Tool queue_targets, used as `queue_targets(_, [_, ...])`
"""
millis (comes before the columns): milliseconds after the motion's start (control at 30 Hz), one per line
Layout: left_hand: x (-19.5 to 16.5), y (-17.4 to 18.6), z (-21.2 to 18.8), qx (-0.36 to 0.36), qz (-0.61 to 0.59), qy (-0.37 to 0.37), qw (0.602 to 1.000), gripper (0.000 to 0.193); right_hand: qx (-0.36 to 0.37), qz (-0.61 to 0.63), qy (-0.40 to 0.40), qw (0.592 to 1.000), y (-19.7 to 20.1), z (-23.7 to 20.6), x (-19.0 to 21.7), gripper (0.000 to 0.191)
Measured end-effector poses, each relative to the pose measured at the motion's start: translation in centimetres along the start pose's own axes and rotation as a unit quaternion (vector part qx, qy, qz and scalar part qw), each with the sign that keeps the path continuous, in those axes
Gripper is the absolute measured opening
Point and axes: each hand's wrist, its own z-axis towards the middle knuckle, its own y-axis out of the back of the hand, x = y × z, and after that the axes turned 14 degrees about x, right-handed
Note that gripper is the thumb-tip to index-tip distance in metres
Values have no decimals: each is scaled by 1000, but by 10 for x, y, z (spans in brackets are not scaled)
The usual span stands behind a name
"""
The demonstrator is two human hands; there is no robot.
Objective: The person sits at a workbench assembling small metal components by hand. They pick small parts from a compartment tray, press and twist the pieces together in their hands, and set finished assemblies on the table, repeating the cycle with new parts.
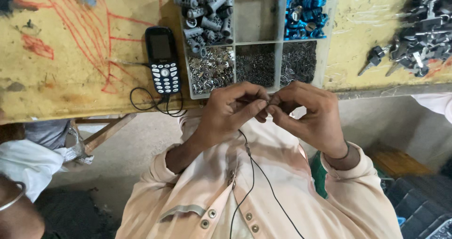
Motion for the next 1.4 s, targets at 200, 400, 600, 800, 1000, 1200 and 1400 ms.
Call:
queue_targets(200, [0, 3, -2, 16, 26, -4, 1000, 20, 16, 17, 5, 1000, 2, -4, -6, 14])
queue_targets(400, [-2, -1, -9, -18, 67, -55, 996, 18, -28, -39, 108, 993, -11, -1, -14, 16])
queue_targets(600, [-8, 10, -14, -6, 74, 36, 997, 20, -21, -127, 236, 963, -18, 0, -32, 25])
queue_targets(800, [-11, 14, -20, 37, 143, 17, 989, 25, 72, 136, 134, 979, -14, -3, -37, 23])
queue_targets(1000, [13, 25, -6, 21, -6, 11, 1000, 21, -31, -86, 77, 993, 10, 52, 4, 20])
queue_targets(1200, [14, 24, -14, 35, -15, -25, 999, 16, -71, -216, 141, 963, 1, 118, 20, 14])
queue_targets(1400, [4, 33, -11, 32, -113, -61, 991, 15, 84, -27, 24, 996, 10, 46, -4, 19])
